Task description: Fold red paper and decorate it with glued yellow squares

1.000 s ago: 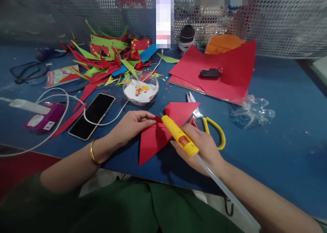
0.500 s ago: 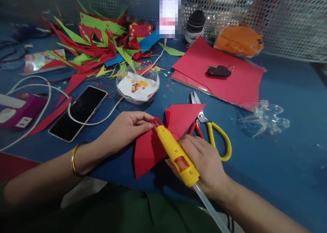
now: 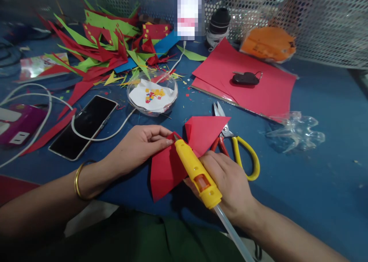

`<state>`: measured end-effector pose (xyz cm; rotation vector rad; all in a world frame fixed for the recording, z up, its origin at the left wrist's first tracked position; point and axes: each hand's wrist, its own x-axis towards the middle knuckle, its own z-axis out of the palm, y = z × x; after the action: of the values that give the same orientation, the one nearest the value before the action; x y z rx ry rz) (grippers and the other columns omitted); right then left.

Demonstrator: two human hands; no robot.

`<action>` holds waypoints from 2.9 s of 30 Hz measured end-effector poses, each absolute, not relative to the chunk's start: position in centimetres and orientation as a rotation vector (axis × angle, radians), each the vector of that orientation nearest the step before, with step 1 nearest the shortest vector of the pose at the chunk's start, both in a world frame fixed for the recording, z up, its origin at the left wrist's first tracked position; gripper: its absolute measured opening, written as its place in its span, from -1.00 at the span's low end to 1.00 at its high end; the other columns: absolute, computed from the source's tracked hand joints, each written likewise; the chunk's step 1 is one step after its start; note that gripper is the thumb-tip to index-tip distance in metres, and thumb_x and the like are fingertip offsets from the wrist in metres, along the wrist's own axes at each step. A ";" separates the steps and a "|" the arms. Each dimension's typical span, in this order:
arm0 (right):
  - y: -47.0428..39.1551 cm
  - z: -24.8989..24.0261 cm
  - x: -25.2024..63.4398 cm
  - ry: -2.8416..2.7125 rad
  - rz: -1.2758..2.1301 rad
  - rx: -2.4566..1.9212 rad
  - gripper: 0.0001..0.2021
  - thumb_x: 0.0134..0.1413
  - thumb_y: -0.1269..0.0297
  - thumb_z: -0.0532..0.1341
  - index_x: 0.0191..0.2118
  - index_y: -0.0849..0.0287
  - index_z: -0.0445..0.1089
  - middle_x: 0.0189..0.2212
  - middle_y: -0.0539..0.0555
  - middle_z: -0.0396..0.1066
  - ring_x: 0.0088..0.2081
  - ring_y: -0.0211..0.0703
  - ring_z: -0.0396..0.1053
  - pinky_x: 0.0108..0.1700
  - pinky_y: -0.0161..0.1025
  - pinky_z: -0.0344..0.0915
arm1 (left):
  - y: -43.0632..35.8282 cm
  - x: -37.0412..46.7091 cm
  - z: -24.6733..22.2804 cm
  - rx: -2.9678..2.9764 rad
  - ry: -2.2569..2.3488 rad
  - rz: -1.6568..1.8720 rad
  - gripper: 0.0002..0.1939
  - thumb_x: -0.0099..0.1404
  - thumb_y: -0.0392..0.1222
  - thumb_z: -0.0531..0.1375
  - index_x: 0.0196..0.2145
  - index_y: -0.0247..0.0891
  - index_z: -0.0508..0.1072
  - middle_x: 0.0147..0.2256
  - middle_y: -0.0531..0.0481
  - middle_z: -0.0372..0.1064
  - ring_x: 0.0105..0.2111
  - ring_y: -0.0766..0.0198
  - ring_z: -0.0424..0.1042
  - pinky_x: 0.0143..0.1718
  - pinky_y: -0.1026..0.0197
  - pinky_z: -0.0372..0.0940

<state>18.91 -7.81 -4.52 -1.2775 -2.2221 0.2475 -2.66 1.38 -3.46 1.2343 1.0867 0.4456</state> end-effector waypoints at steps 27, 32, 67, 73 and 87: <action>-7.5 -4.1 18.7 -2.244 0.217 -1.333 -0.82 0.32 0.17 0.08 -0.30 0.12 0.25 -0.47 0.05 0.44 -0.51 -0.16 0.40 -0.53 -0.23 0.31 | 1.4 -2.6 -3.1 1.265 1.107 0.425 -0.84 0.27 -0.20 0.24 -0.23 -0.29 0.57 -0.35 -0.04 0.61 -0.38 0.30 0.51 -0.39 0.31 0.28; -7.6 -4.1 18.6 -2.246 0.196 -1.337 -0.82 0.32 0.17 0.08 -0.30 0.12 0.25 -0.47 0.07 0.45 -0.51 -0.16 0.41 -0.53 -0.24 0.32 | 1.3 -2.6 -3.1 1.267 1.116 0.433 -0.84 0.26 -0.19 0.25 -0.23 -0.28 0.57 -0.36 -0.03 0.60 -0.38 0.27 0.52 -0.38 0.29 0.29; -7.6 -3.9 18.6 -2.264 0.180 -1.350 -0.79 0.34 0.17 0.07 -0.33 0.12 0.23 -0.50 0.04 0.41 -0.54 -0.20 0.36 -0.53 -0.27 0.26 | 1.3 -2.7 -3.4 1.242 1.077 0.462 -0.83 0.25 -0.17 0.26 -0.24 -0.28 0.56 -0.33 -0.03 0.60 -0.35 0.26 0.53 -0.33 0.27 0.33; -7.5 -3.7 18.6 -2.240 0.191 -1.358 -0.78 0.34 0.14 0.08 -0.33 0.11 0.21 -0.53 -0.01 0.38 -0.56 -0.22 0.34 -0.55 -0.29 0.25 | 1.3 -2.7 -3.6 1.248 1.075 0.466 -0.82 0.25 -0.15 0.26 -0.23 -0.27 0.57 -0.33 -0.02 0.60 -0.33 0.25 0.53 -0.32 0.26 0.34; -7.6 -3.9 18.7 -2.265 0.186 -1.349 -0.80 0.33 0.18 0.09 -0.34 0.11 0.21 -0.53 -0.01 0.36 -0.54 -0.23 0.32 -0.52 -0.28 0.23 | 1.3 -2.6 -3.4 1.234 1.074 0.463 -0.85 0.27 -0.18 0.26 -0.24 -0.28 0.56 -0.33 -0.02 0.60 -0.34 0.27 0.54 -0.32 0.27 0.34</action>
<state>18.72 -7.64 -3.91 -1.3488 -2.2654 0.1864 -2.64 1.34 -3.36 1.2337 1.0743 0.4626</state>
